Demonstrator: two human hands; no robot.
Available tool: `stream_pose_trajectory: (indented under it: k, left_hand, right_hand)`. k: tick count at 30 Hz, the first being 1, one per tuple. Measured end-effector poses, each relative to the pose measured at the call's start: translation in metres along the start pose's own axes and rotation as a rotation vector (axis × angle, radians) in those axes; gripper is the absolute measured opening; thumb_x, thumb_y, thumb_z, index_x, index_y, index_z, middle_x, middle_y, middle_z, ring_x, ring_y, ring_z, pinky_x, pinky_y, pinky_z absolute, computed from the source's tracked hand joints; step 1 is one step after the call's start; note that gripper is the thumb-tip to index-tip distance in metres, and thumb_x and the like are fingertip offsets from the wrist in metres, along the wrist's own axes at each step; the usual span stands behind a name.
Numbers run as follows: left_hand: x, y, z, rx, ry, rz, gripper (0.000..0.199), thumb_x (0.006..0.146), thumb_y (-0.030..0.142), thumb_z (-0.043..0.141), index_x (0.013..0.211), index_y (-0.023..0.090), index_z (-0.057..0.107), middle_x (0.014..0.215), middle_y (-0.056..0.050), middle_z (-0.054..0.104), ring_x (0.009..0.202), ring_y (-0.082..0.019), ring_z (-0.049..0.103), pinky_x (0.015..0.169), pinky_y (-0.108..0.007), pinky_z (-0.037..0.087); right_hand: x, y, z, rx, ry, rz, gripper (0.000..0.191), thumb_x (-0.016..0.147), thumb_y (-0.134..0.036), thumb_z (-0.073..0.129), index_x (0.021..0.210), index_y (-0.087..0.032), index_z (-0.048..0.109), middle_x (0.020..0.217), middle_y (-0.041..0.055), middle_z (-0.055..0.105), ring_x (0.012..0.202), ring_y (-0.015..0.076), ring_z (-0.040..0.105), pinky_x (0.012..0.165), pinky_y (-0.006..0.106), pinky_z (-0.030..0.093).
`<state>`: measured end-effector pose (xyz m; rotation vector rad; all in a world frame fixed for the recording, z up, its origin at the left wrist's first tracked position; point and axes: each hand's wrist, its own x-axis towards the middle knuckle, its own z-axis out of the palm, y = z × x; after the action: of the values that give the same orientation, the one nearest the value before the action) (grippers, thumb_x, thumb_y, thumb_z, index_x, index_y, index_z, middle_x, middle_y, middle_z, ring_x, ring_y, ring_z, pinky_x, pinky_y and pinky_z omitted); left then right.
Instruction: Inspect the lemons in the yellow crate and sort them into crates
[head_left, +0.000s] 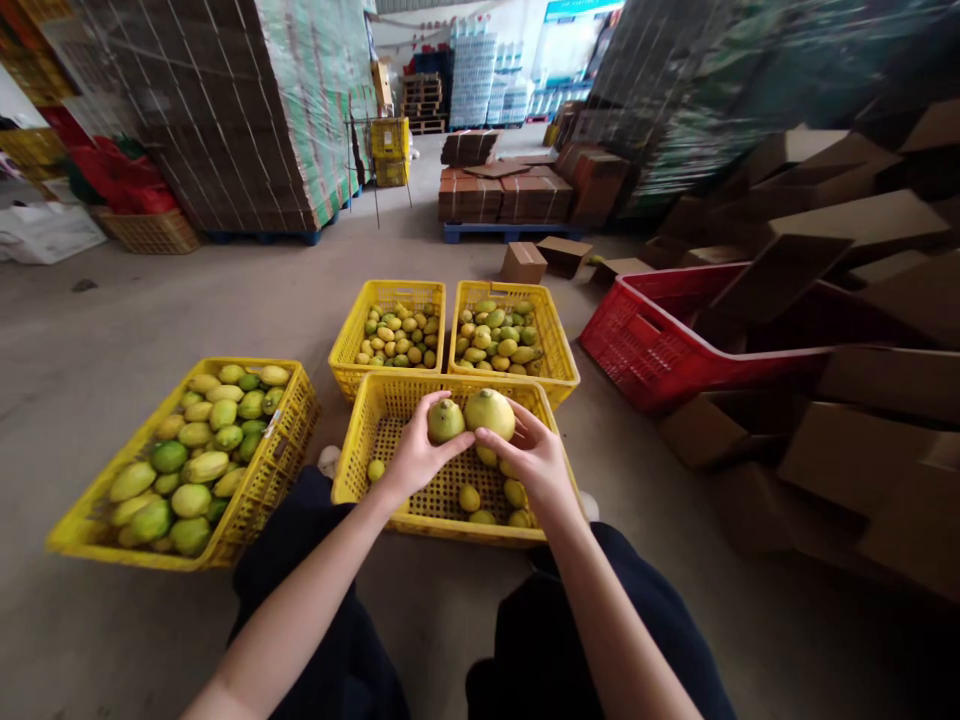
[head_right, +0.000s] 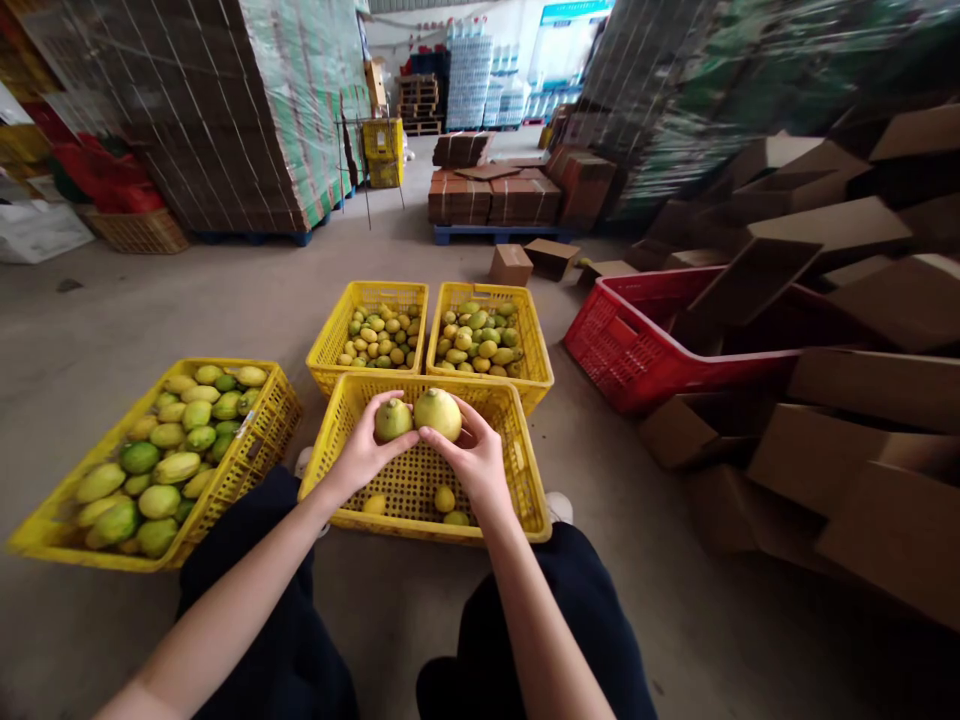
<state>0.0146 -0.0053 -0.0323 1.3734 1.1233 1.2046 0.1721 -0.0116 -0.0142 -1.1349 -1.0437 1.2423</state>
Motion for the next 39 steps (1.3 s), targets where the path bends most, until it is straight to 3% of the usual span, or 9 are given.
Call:
stream_pose_trajectory:
  k: [3, 6, 11, 15, 19, 24, 28, 33, 39]
  left_hand:
    - [-0.002, 0.001, 0.005, 0.045, 0.125, -0.022, 0.053, 0.069, 0.043, 0.074, 0.106, 0.021, 0.044, 0.107, -0.006, 0.056, 0.098, -0.019, 0.058, 0.089, -0.035, 0.046]
    - [-0.003, 0.006, 0.011, -0.072, 0.220, -0.130, 0.049, 0.067, 0.042, 0.075, 0.093, 0.022, 0.039, 0.095, -0.002, 0.054, 0.083, -0.015, 0.059, 0.075, -0.030, 0.051]
    - [0.005, 0.014, 0.014, -0.467, 0.194, -0.469, 0.029, 0.082, 0.046, 0.057, 0.087, 0.018, 0.048, 0.072, 0.000, 0.056, 0.058, -0.013, 0.059, 0.050, -0.023, 0.049]
    - [0.014, 0.013, 0.010, -0.693, 0.210, -0.732, 0.036, 0.092, 0.041, 0.036, 0.090, 0.012, 0.058, 0.059, -0.004, 0.059, 0.042, -0.012, 0.055, 0.038, -0.021, 0.045]
    - [0.016, 0.015, 0.007, -0.814, 0.161, -0.707, 0.041, 0.091, 0.045, 0.040, 0.093, 0.009, 0.060, 0.068, -0.007, 0.065, 0.046, -0.012, 0.060, 0.039, -0.020, 0.048]
    - [0.016, 0.020, 0.005, -0.771, 0.200, -0.616, 0.028, 0.078, 0.035, 0.066, 0.092, 0.012, 0.060, 0.068, -0.003, 0.063, 0.043, -0.008, 0.056, 0.038, -0.015, 0.046]
    - [0.018, 0.015, 0.002, -0.892, 0.143, -0.673, 0.040, 0.088, 0.046, 0.046, 0.087, 0.008, 0.060, 0.071, -0.009, 0.066, 0.049, -0.011, 0.060, 0.042, -0.018, 0.050]
    - [0.021, 0.007, 0.003, -0.925, 0.153, -0.624, 0.039, 0.094, 0.040, 0.037, 0.095, 0.009, 0.061, 0.072, -0.007, 0.065, 0.059, -0.013, 0.064, 0.051, -0.020, 0.054]
    - [0.020, 0.015, 0.004, -0.871, 0.216, -0.641, 0.031, 0.081, 0.038, 0.062, 0.096, 0.011, 0.060, 0.070, -0.005, 0.064, 0.055, -0.012, 0.063, 0.049, -0.020, 0.054]
  right_hand:
    - [-0.001, 0.003, 0.004, -0.055, 0.007, 0.005, 0.058, 0.057, -0.039, 0.081, 0.109, -0.021, 0.061, 0.100, 0.0044, 0.070, 0.093, 0.0234, 0.066, 0.084, 0.037, 0.053]
    - [-0.001, 0.011, 0.009, -0.066, 0.086, 0.018, 0.048, 0.060, -0.041, 0.079, 0.101, -0.023, 0.061, 0.092, 0.0003, 0.068, 0.087, 0.0198, 0.063, 0.077, 0.031, 0.053]
    - [-0.001, 0.013, 0.020, 0.248, 0.108, 0.144, 0.030, 0.067, -0.044, 0.072, 0.079, -0.024, 0.054, 0.075, -0.0050, 0.061, 0.070, 0.0142, 0.059, 0.058, 0.023, 0.050]
    - [0.000, 0.003, 0.026, 0.428, 0.110, 0.310, 0.026, 0.069, -0.043, 0.068, 0.077, -0.022, 0.055, 0.068, -0.0035, 0.061, 0.059, 0.0133, 0.058, 0.046, 0.021, 0.047]
    - [0.005, 0.000, 0.025, 0.518, 0.210, 0.473, 0.026, 0.076, -0.046, 0.058, 0.084, -0.021, 0.058, 0.064, -0.0003, 0.064, 0.056, 0.0163, 0.060, 0.046, 0.026, 0.050]
    - [0.008, 0.005, 0.021, 0.539, 0.197, 0.521, 0.028, 0.080, -0.049, 0.054, 0.089, -0.022, 0.057, 0.067, 0.0016, 0.067, 0.056, 0.0177, 0.062, 0.042, 0.027, 0.049]
    - [0.008, 0.005, 0.019, 0.541, 0.203, 0.539, 0.026, 0.076, -0.046, 0.061, 0.085, -0.022, 0.057, 0.061, -0.0016, 0.064, 0.049, 0.0156, 0.059, 0.038, 0.024, 0.045]
    - [0.009, 0.008, 0.017, 0.603, 0.186, 0.691, 0.024, 0.086, -0.042, 0.043, 0.083, -0.022, 0.056, 0.061, 0.0023, 0.066, 0.050, 0.0176, 0.062, 0.039, 0.025, 0.044]
    - [0.008, 0.008, 0.018, 0.572, 0.228, 0.609, 0.020, 0.080, -0.042, 0.055, 0.085, -0.023, 0.056, 0.064, -0.0011, 0.065, 0.055, 0.0163, 0.061, 0.048, 0.028, 0.051]
